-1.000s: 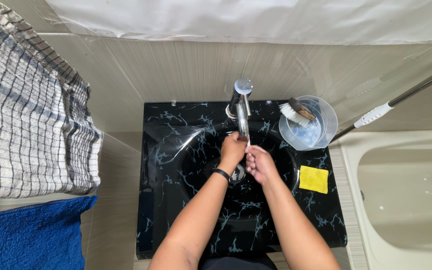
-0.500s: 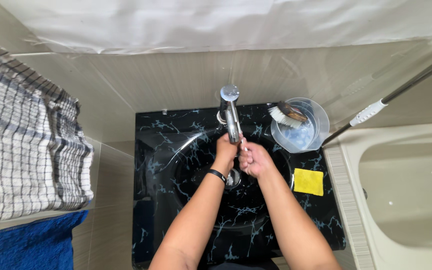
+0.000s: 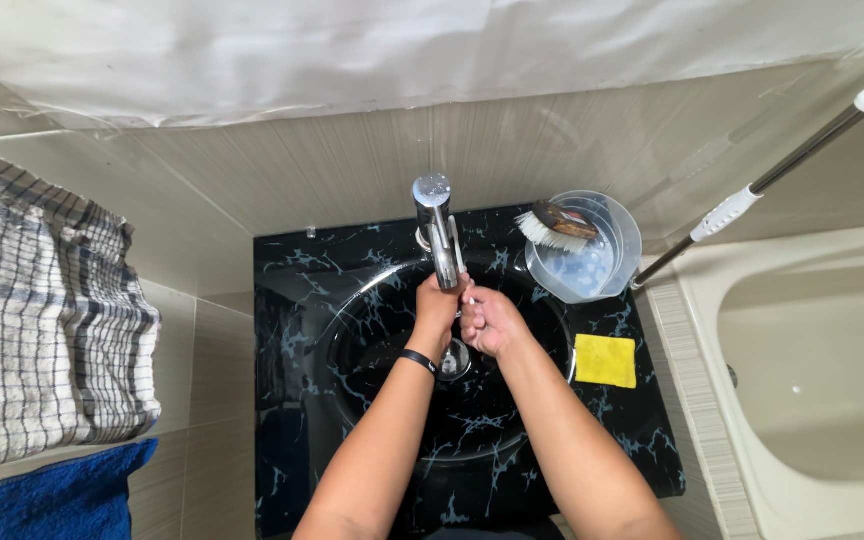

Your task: The person scrubs a black marble bathroom sink with a yellow sponge, then uses a toothbrush to clean the faucet and drain area. The person rinses the toothbrush under running water and continues scrubbing the sink basin.

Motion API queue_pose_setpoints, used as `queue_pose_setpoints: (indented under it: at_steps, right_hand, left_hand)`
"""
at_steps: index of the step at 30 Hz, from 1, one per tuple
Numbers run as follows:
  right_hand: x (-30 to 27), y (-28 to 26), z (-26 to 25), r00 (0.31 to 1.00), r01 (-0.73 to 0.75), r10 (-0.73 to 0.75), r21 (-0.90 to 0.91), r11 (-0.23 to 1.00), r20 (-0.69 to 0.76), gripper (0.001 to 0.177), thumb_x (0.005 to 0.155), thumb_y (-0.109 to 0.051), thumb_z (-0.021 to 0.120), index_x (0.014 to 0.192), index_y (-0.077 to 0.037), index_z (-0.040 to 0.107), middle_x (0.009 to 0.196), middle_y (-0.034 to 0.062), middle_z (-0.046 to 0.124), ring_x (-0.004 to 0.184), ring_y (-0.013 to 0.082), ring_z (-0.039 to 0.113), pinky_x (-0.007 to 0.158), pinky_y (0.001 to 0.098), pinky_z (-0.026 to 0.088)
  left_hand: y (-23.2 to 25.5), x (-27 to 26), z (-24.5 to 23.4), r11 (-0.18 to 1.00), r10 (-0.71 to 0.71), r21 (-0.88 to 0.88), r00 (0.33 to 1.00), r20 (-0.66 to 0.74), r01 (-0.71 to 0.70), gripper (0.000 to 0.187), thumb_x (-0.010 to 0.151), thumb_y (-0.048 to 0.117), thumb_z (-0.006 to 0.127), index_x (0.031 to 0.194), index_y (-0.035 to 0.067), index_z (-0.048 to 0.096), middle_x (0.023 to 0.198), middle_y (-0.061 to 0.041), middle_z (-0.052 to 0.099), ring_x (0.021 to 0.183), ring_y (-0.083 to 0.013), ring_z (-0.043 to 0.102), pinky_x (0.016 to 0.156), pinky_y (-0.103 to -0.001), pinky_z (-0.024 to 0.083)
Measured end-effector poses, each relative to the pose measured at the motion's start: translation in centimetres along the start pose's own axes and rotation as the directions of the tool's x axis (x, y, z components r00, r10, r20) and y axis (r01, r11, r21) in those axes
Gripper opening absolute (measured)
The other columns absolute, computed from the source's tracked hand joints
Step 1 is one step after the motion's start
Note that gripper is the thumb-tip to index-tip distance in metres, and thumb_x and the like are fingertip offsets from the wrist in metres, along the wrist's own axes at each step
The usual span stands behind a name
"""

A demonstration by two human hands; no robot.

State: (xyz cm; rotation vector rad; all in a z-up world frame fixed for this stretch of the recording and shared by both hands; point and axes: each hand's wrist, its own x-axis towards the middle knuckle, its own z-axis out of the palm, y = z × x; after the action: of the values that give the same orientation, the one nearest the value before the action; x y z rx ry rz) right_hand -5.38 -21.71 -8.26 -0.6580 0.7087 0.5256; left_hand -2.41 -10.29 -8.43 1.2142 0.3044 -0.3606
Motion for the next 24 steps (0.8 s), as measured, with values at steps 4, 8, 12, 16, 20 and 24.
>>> queue_pose_setpoints:
  at_steps: [4, 8, 12, 16, 20, 24]
  right_hand:
    - [0.2, 0.3, 0.6, 0.999, 0.012, -0.013, -0.036, 0.999, -0.040, 0.025, 0.096, -0.025, 0.054, 0.073, -0.017, 0.050, 0.050, -0.0098, 0.036, 0.040, 0.0051, 0.034, 0.041, 0.0243, 0.030]
    - [-1.1, 3.2, 0.1, 0.995, 0.044, -0.051, -0.086, 0.995, -0.082, 0.022, 0.097, -0.024, 0.052, 0.076, -0.016, 0.052, 0.052, -0.0095, 0.037, 0.041, 0.0055, 0.034, 0.042, 0.0251, 0.029]
    - [-1.9, 5.0, 0.4, 0.992, 0.072, -0.085, -0.131, 0.989, -0.088, 0.019, 0.097, -0.021, 0.051, 0.078, -0.017, 0.051, 0.053, -0.0082, 0.037, 0.042, 0.0067, 0.035, 0.042, 0.0264, 0.031]
    - [-2.2, 6.2, 1.0, 0.992, 0.083, -0.094, -0.127, 0.988, -0.082, 0.023, 0.100, -0.025, 0.049, 0.079, -0.017, 0.050, 0.053, -0.0072, 0.038, 0.042, 0.0079, 0.037, 0.042, 0.0272, 0.033]
    - [-2.4, 7.0, 1.6, 0.988, 0.107, -0.124, -0.177, 0.978, -0.087, 0.027, 0.102, -0.029, 0.053, 0.079, -0.015, 0.052, 0.053, -0.0065, 0.039, 0.041, 0.0083, 0.038, 0.042, 0.0274, 0.034]
    - [-2.6, 7.3, 2.5, 0.987, 0.119, -0.142, -0.262, 0.958, -0.070, 0.030, 0.102, -0.033, 0.055, 0.079, -0.014, 0.054, 0.052, -0.0058, 0.040, 0.041, 0.0088, 0.039, 0.040, 0.0275, 0.034]
  left_hand:
    - [0.4, 0.3, -0.8, 0.999, 0.021, 0.049, 0.999, 0.040, -0.023, 0.004, 0.092, 0.005, 0.070, 0.093, 0.001, 0.071, 0.081, -0.004, 0.071, 0.070, -0.0109, 0.062, 0.065, -0.027, 0.052]
    - [0.3, -1.4, -2.1, 0.983, -0.017, 0.186, 0.999, 0.046, 0.008, 0.007, 0.091, 0.003, 0.064, 0.092, 0.001, 0.071, 0.082, -0.004, 0.073, 0.071, -0.0093, 0.065, 0.067, -0.025, 0.053]
    - [0.7, -3.4, -2.5, 0.983, -0.044, 0.179, 0.998, 0.046, 0.035, 0.010, 0.095, 0.006, 0.063, 0.095, 0.001, 0.071, 0.080, -0.004, 0.070, 0.065, -0.0089, 0.060, 0.061, -0.026, 0.051]
    - [1.0, -4.4, -3.3, 0.982, -0.050, 0.184, 0.998, 0.038, 0.042, 0.010, 0.095, 0.007, 0.062, 0.099, 0.000, 0.069, 0.078, -0.005, 0.069, 0.059, -0.0082, 0.056, 0.055, -0.026, 0.049]
    - [0.8, -4.8, -4.5, 0.987, -0.030, 0.156, 0.999, 0.038, 0.024, 0.012, 0.095, 0.006, 0.062, 0.101, -0.001, 0.069, 0.078, -0.005, 0.069, 0.058, -0.0082, 0.056, 0.054, -0.026, 0.049]
    - [0.8, -4.8, -5.8, 0.991, 0.007, 0.134, 1.000, 0.030, -0.011, 0.013, 0.096, 0.007, 0.063, 0.106, 0.000, 0.069, 0.080, -0.003, 0.072, 0.063, -0.0066, 0.061, 0.059, -0.023, 0.052]
